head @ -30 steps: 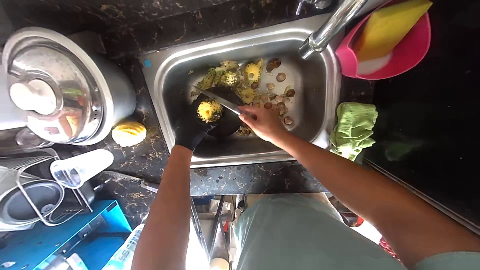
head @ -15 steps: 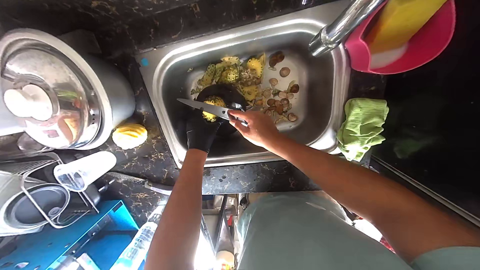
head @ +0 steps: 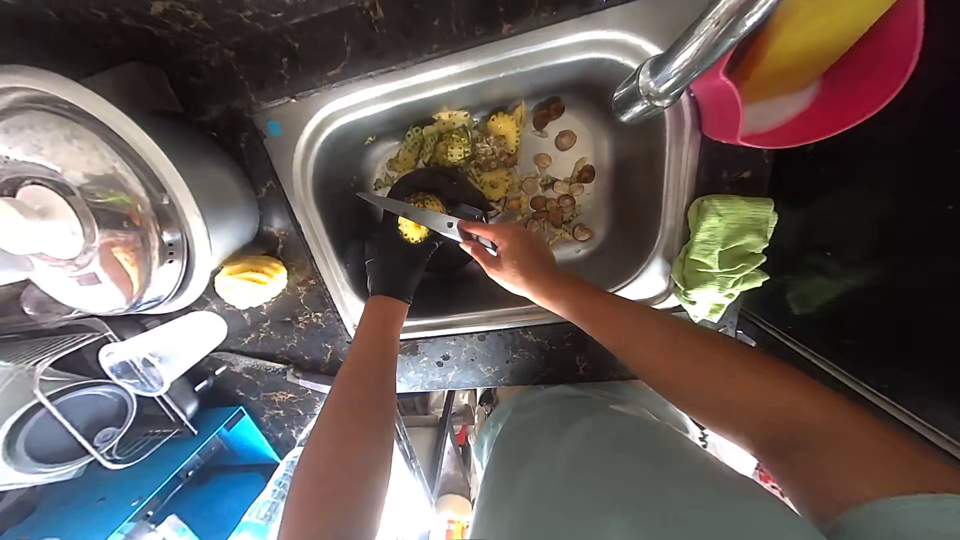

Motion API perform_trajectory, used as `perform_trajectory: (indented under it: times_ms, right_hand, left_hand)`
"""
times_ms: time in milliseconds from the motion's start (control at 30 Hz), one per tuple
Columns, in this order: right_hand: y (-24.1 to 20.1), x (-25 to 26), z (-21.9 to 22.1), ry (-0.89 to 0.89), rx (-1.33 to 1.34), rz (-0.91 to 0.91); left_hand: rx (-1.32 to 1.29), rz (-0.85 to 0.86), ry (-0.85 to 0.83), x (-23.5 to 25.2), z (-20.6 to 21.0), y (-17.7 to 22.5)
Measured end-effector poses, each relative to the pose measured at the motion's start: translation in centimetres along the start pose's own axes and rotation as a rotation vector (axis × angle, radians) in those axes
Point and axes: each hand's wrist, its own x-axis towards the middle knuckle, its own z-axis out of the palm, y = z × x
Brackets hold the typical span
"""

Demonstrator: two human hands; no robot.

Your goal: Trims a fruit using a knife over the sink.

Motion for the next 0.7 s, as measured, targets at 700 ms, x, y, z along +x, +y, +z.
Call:
perform_trajectory:
  times_ms: [700]
  right_hand:
    - [-0.1,1.0,-1.1,-0.103,0.148,0.154]
  left_hand:
    - [-0.089,0.013,-0.011,0.4,0.1,-0.5]
